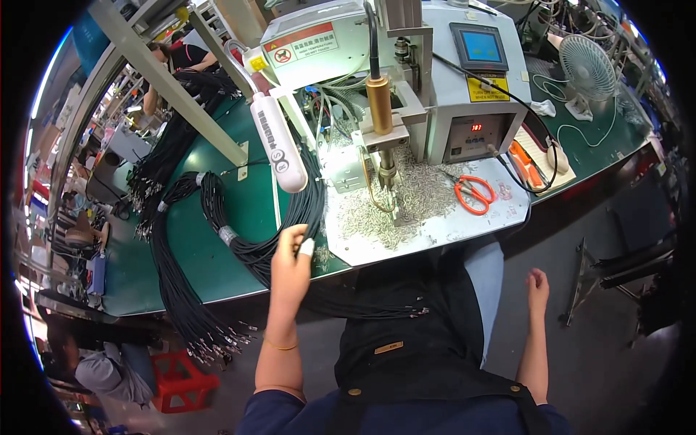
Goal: The recorder is trimming and processing black cable bundles using scissors at an industrial workstation.
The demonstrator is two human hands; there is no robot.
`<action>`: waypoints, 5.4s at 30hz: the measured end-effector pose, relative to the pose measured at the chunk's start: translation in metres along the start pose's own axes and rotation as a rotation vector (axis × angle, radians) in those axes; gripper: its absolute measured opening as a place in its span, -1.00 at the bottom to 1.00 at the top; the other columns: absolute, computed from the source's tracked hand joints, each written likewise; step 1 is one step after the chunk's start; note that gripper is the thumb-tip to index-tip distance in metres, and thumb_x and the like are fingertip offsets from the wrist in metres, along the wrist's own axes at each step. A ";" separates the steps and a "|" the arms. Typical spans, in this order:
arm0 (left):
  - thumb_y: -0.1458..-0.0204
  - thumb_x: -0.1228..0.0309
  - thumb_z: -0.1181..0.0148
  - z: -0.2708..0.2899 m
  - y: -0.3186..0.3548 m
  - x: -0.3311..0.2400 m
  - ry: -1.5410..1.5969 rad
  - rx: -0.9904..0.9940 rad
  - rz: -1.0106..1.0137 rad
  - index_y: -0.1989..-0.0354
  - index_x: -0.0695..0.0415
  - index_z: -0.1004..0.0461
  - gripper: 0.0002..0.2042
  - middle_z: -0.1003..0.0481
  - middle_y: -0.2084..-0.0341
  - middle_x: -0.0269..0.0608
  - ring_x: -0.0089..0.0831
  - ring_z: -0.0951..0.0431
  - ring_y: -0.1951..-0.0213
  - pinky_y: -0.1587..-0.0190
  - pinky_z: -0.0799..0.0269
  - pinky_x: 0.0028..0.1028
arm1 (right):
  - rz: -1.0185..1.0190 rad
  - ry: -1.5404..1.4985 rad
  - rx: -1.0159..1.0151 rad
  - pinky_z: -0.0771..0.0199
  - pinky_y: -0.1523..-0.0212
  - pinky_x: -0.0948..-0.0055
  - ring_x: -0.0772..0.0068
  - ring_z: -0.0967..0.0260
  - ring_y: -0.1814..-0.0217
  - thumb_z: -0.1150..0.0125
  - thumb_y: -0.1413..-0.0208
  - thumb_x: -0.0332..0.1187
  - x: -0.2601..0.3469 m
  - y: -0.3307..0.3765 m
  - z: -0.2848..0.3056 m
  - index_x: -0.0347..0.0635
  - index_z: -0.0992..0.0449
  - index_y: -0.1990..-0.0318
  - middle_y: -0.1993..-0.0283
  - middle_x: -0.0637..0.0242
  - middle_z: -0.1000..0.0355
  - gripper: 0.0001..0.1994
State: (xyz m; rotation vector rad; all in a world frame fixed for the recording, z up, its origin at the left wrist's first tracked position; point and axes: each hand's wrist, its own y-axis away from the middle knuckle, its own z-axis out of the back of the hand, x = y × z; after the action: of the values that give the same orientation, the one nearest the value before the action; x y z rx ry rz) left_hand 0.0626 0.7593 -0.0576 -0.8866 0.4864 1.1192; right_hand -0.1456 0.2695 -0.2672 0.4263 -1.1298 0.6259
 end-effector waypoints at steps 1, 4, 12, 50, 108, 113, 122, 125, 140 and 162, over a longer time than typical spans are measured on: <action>-0.02 0.47 -0.02 0.011 0.000 -0.005 0.280 -0.018 0.152 0.12 0.22 -0.34 -0.76 -0.35 0.54 -0.25 -0.49 -0.33 0.51 0.41 -0.23 -0.58 | 0.079 -0.038 -0.025 -0.37 0.17 0.56 0.52 -0.36 0.23 0.01 -0.12 -0.48 0.036 0.000 -0.009 -0.29 -0.39 0.10 0.23 0.26 -0.41 -0.80; -0.10 0.37 0.04 0.034 -0.010 -0.018 0.664 0.027 0.362 0.18 0.20 -0.36 -0.80 -0.28 0.65 -0.33 -0.59 -0.22 0.60 0.50 -0.12 -0.64 | 0.300 0.004 -0.027 -0.35 0.22 0.58 0.56 -0.35 0.29 0.02 -0.13 -0.49 0.152 0.008 -0.038 -0.31 -0.43 0.17 0.29 0.31 -0.43 -0.84; -0.20 0.17 0.22 0.134 -0.022 -0.011 1.272 0.050 0.275 0.34 0.15 -0.34 -0.69 -0.04 0.77 -0.50 -0.63 0.00 0.67 0.53 0.05 -0.57 | 0.755 0.188 0.061 -0.34 0.19 0.44 0.32 -0.38 0.24 -0.09 0.00 -0.52 0.263 -0.011 -0.104 -0.27 -0.45 0.22 0.26 0.22 -0.44 -0.83; -0.16 0.56 0.29 0.204 0.027 -0.091 1.245 -0.239 0.179 0.16 0.28 -0.16 -0.87 -0.09 0.53 -0.31 -0.58 -0.04 0.58 0.56 0.00 -0.59 | -0.187 -0.725 1.092 -0.34 0.43 0.66 0.64 -0.33 0.45 -0.05 -0.13 -0.41 0.297 0.085 -0.167 -0.33 -0.37 0.23 0.43 0.34 -0.38 -0.85; -0.10 0.55 0.05 -0.057 0.044 -0.050 0.658 0.773 0.591 0.17 0.20 -0.36 -0.85 -0.44 0.49 -0.29 -0.62 -0.41 0.50 0.44 -0.35 -0.62 | -0.471 -0.633 0.853 -0.42 0.45 0.58 0.46 -0.42 0.53 0.06 -0.19 -0.32 0.257 0.099 -0.131 -0.35 -0.34 0.29 0.60 0.27 -0.39 -0.79; -0.13 0.52 0.07 -0.051 0.030 -0.033 0.765 0.902 0.532 0.16 0.23 -0.35 -0.85 -0.43 0.47 -0.28 -0.65 -0.36 0.52 0.43 -0.30 -0.64 | -0.583 -0.367 0.920 -0.41 0.49 0.59 0.47 -0.43 0.54 -0.05 -0.14 -0.34 0.261 0.087 -0.139 -0.30 -0.40 0.41 0.61 0.26 -0.40 -0.81; -0.13 0.50 0.07 -0.045 0.016 -0.041 0.781 0.907 0.529 0.11 0.28 -0.33 -0.81 -0.44 0.43 -0.23 -0.59 -0.40 0.47 0.36 -0.33 -0.60 | 0.464 -0.156 0.584 -0.46 0.44 0.54 0.39 -0.49 0.44 -0.22 0.04 -0.42 0.268 0.097 -0.150 -0.26 -0.51 0.34 0.44 0.20 -0.48 -0.88; -0.13 0.49 0.07 -0.050 0.016 -0.050 0.693 0.855 0.497 0.10 0.27 -0.34 -0.80 -0.45 0.43 -0.25 -0.60 -0.41 0.46 0.36 -0.33 -0.62 | 0.704 -0.184 0.479 -0.48 0.36 0.49 0.32 -0.50 0.35 -0.22 0.05 -0.42 0.295 0.092 -0.154 -0.20 -0.51 0.23 0.32 0.18 -0.49 -0.81; -0.05 0.50 -0.07 -0.059 0.038 -0.082 0.745 0.571 0.530 0.24 0.26 -0.41 -0.87 -0.45 0.44 -0.27 -0.64 -0.36 0.51 0.46 -0.28 -0.66 | 0.128 -0.310 0.824 -0.40 0.30 0.63 0.61 -0.43 0.30 -0.21 0.00 -0.42 0.297 0.095 -0.147 -0.27 -0.50 0.28 0.32 0.25 -0.50 -0.85; -0.01 0.60 -0.08 -0.050 0.025 -0.077 1.196 0.433 0.888 0.35 0.20 -0.36 -0.94 -0.28 0.61 -0.43 -0.75 -0.08 0.71 0.67 0.07 -0.69 | 1.429 0.212 0.378 -0.19 0.46 0.60 0.61 -0.25 0.58 -0.12 -0.01 -0.32 0.279 0.080 -0.165 -0.09 -0.49 0.33 0.47 0.48 -0.37 -0.89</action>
State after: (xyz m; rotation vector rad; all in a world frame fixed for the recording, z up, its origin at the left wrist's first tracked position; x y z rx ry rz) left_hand 0.0142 0.6788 -0.0394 -0.8885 2.1798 1.0600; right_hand -0.0031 0.4985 -0.0709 -0.2257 -0.9786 2.0918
